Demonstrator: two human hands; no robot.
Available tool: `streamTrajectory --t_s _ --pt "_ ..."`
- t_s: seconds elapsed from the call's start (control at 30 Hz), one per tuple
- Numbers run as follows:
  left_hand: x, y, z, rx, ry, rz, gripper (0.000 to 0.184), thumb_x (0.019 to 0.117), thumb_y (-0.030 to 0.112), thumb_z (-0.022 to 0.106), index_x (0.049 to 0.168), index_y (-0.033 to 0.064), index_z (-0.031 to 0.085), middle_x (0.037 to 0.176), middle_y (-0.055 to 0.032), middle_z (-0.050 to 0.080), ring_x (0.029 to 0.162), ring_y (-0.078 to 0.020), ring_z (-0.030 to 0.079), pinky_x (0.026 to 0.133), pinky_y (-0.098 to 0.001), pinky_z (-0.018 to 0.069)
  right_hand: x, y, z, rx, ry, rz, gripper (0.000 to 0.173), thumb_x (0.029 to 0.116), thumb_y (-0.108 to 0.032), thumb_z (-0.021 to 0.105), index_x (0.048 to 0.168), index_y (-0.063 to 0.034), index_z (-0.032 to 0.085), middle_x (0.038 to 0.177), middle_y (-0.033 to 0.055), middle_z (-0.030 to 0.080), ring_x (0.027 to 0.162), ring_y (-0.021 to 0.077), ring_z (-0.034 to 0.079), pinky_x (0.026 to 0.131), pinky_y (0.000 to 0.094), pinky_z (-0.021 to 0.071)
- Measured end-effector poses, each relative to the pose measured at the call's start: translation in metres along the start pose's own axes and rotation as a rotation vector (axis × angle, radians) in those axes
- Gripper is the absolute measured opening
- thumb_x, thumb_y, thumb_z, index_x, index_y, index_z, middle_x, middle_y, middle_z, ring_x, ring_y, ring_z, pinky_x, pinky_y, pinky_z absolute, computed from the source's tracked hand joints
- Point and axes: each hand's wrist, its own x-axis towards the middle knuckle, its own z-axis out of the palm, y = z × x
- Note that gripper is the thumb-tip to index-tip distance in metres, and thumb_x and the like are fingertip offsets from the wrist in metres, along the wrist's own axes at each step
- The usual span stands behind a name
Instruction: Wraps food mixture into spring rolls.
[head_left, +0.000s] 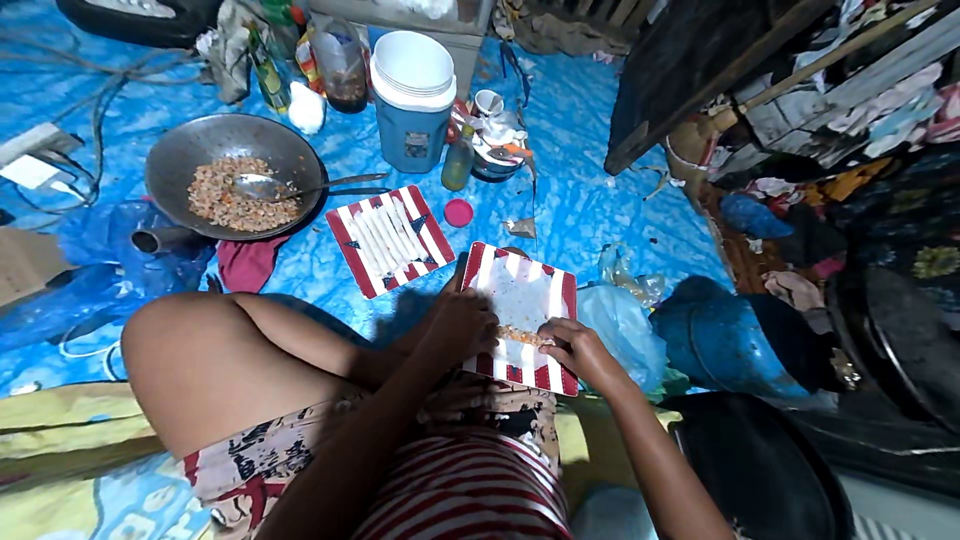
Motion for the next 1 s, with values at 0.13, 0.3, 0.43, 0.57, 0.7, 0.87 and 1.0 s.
streamTrajectory --t_s 0.13,0.3,0.43,0.57,0.7,0.87,1.0 --pt "0.0 0.001 0.0 0.005 -0.008 -0.013 0.038 0.0971 0.036 0.067 0.121 0.0061 0.073 0.123 -0.0189 0.069 0.124 -0.0392 0.058 0.11 -0.0572 0.0367 -0.005 -0.001 0.004 0.009 0.062 0.013 0.027 0.0936 -0.012 0.071 0.114 0.0048 0.074 0.112 0.0237 0.071 0.1 0.0346 0.07 0.093 0.0433 0.0549" --pt "0.002 0.002 -0.001 0.008 -0.035 -0.032 0.033 0.1001 0.03 0.063 0.123 0.0079 0.073 0.124 -0.0173 0.069 0.126 -0.038 0.057 0.112 -0.0559 0.0351 -0.005 0.002 0.009 0.005 0.1 -0.001 0.021 0.0946 -0.008 0.068 0.111 0.0035 0.075 0.111 0.0224 0.072 0.103 0.034 0.071 0.096 0.0429 0.055" --pt "0.0 -0.011 0.007 -0.013 0.071 0.045 0.032 0.0976 0.03 0.066 0.117 0.0069 0.075 0.117 -0.0186 0.071 0.118 -0.0393 0.062 0.105 -0.0585 0.0426 -0.005 0.006 0.01 0.038 0.154 -0.023 0.027 0.0936 -0.014 0.071 0.116 0.0013 0.075 0.112 0.0218 0.071 0.095 0.0291 0.07 0.087 0.0377 0.0571" --pt "0.0 -0.01 0.006 -0.012 0.046 0.038 0.038 0.095 0.035 0.069 0.119 0.0054 0.074 0.119 -0.0194 0.069 0.121 -0.0403 0.06 0.107 -0.059 0.0408 0.0 -0.011 0.014 0.07 0.243 -0.122 0.016 0.0942 -0.007 0.065 0.101 0.0008 0.078 0.104 0.0182 0.074 0.1 0.0279 0.072 0.094 0.0366 0.0565" --pt "0.001 -0.006 0.005 -0.016 0.064 0.048 0.034 0.0956 0.031 0.069 0.115 0.0039 0.075 0.116 -0.0191 0.07 0.118 -0.0406 0.061 0.104 -0.0583 0.0428 0.018 -0.036 0.029 0.065 0.208 -0.174 0.02 0.0983 -0.009 0.062 0.104 0.0002 0.078 0.105 0.0173 0.075 0.105 0.0304 0.071 0.099 0.0404 0.0546" --pt "-0.001 -0.007 0.005 -0.023 0.078 0.035 0.029 0.0947 0.027 0.07 0.109 0.0022 0.075 0.113 -0.0195 0.071 0.117 -0.0411 0.06 0.103 -0.0578 0.0433 0.036 -0.045 0.047 0.018 0.201 -0.231 0.02 0.0978 -0.008 0.06 0.098 0.002 0.077 0.099 0.018 0.074 0.103 0.0333 0.07 0.096 0.0408 0.0554" --pt "-0.001 -0.011 0.006 -0.017 0.086 0.049 0.032 0.0961 0.029 0.068 0.112 0.0027 0.075 0.114 -0.0199 0.07 0.119 -0.0415 0.06 0.104 -0.0586 0.0434 0.037 -0.044 0.043 0.074 0.215 -0.166 0.015 0.0932 -0.01 0.068 0.097 0.0025 0.076 0.101 0.0193 0.073 0.101 0.0342 0.069 0.094 0.0433 0.055"
